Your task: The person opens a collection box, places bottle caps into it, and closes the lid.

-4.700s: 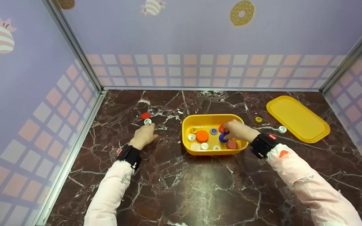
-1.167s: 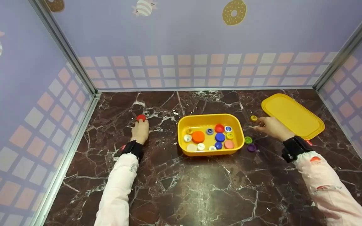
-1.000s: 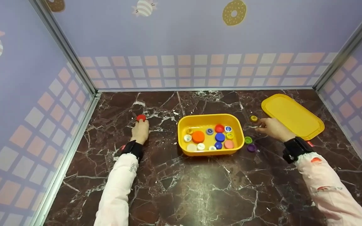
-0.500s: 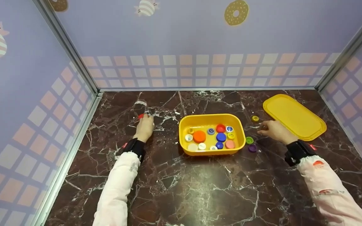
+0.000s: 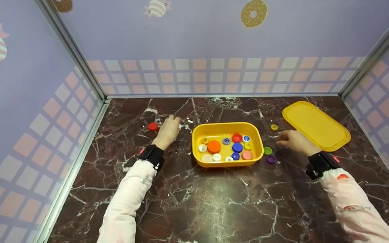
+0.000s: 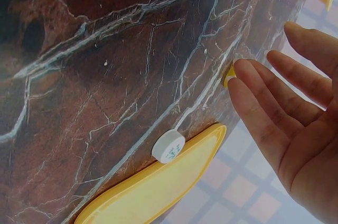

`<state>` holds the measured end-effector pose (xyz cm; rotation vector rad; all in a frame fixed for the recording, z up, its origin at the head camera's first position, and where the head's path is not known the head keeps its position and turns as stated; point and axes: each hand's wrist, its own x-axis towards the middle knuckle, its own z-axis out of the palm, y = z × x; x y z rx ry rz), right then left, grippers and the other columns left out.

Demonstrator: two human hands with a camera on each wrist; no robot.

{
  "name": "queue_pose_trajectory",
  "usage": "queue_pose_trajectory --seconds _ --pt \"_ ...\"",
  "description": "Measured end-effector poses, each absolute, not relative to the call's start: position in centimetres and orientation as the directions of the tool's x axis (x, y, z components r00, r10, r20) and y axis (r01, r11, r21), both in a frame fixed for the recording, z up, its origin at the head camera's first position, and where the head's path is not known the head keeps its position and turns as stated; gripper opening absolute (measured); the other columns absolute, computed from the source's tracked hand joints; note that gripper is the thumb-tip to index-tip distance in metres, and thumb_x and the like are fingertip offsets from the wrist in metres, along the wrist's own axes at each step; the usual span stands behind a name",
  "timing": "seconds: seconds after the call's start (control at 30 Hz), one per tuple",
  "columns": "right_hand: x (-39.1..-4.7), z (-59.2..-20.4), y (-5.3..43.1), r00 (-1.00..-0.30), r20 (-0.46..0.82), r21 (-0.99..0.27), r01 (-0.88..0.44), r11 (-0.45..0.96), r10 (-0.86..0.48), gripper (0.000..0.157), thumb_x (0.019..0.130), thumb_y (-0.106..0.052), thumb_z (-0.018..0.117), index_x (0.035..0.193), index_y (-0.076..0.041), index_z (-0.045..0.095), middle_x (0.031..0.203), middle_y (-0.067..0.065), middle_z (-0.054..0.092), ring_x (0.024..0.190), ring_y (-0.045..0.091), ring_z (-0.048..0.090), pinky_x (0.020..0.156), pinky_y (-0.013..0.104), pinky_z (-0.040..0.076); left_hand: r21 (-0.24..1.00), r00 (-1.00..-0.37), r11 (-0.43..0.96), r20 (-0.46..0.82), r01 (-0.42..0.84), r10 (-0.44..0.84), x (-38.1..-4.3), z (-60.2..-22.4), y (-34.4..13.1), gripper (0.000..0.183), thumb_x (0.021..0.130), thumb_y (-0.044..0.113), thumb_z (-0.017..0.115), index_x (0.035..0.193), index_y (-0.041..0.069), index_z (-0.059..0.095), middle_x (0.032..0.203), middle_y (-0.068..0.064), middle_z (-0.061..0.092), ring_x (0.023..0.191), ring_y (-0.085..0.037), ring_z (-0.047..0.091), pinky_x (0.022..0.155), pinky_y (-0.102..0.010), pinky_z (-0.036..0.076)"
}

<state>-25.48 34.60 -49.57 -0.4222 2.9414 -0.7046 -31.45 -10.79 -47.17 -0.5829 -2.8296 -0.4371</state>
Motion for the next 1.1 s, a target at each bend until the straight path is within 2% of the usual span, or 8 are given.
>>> queue_pose_trajectory --seconds 0.17,0.37,0.5,0.63,0.87,1.1 --pt "-25.3 -49.5 35.0 -0.958 -0.029 -0.471 -0.240 0.849 -0.287 0.022 0.082 -0.011 0.066 0.094 0.007 0.061 0.079 0.013 0.062 0.067 0.025 0.058 0.060 0.040 0.048 0.221 -0.862 0.853 0.318 0.473 0.396 -31.2 -46.0 -9.4 0.013 0.076 -0.002 0.064 0.086 -0.005 0.056 0.088 -0.021 0.051 0.078 -0.037 0.055 0.069 -0.044 0.046" --pt "-24.9 -49.5 35.5 -0.957 -0.011 -0.450 -0.255 0.856 -0.291 0.019 0.081 -0.011 0.066 0.090 0.006 0.062 0.078 0.013 0.062 0.069 0.027 0.058 0.062 0.042 0.047 0.250 -0.808 0.772 0.276 0.584 0.521 -30.4 -45.4 -7.4 0.015 0.077 -0.001 0.063 0.091 -0.002 0.059 0.088 -0.017 0.049 0.078 -0.033 0.053 0.070 -0.040 0.045" --pt "-24.8 -49.6 35.9 -0.960 -0.023 -0.439 -0.241 0.866 -0.279 0.020 0.082 -0.013 0.066 0.089 0.005 0.061 0.079 0.013 0.063 0.069 0.027 0.059 0.061 0.041 0.047 0.224 -0.774 0.741 0.203 0.633 0.600 -29.9 -45.1 -5.8 0.016 0.080 0.004 0.064 0.095 0.000 0.060 0.088 -0.013 0.049 0.078 -0.028 0.053 0.068 -0.035 0.045" --pt "-24.7 -49.7 36.2 -0.964 -0.033 -0.424 -0.226 0.877 -0.264 0.021 0.081 -0.014 0.067 0.089 0.005 0.062 0.078 0.012 0.062 0.068 0.026 0.058 0.060 0.041 0.047 0.170 -0.739 0.720 0.109 0.673 0.665 -29.6 -44.7 -4.0 0.018 0.078 0.008 0.066 0.094 0.004 0.060 0.090 -0.010 0.050 0.079 -0.025 0.055 0.068 -0.033 0.046" --pt "-24.3 -49.8 36.5 -0.963 -0.032 -0.413 -0.232 0.881 -0.268 0.023 0.080 -0.014 0.068 0.089 0.006 0.062 0.074 0.010 0.061 0.066 0.025 0.057 0.058 0.039 0.046 0.163 -0.670 0.672 -0.070 0.723 0.739 -29.2 -44.6 -1.0 0.020 0.073 0.003 0.064 0.093 0.005 0.061 0.091 -0.008 0.051 0.078 -0.021 0.053 0.068 -0.030 0.044" --pt "-24.4 -50.2 36.8 -0.953 -0.005 -0.419 -0.272 0.866 -0.302 0.020 0.079 -0.012 0.069 0.086 0.006 0.063 0.073 0.009 0.062 0.064 0.024 0.057 0.058 0.040 0.046 0.200 -0.630 0.650 -0.163 0.733 0.759 -29.1 -45.2 1.2 0.027 0.070 -0.001 0.061 0.096 0.006 0.061 0.091 -0.005 0.048 0.077 -0.017 0.049 0.067 -0.026 0.041"
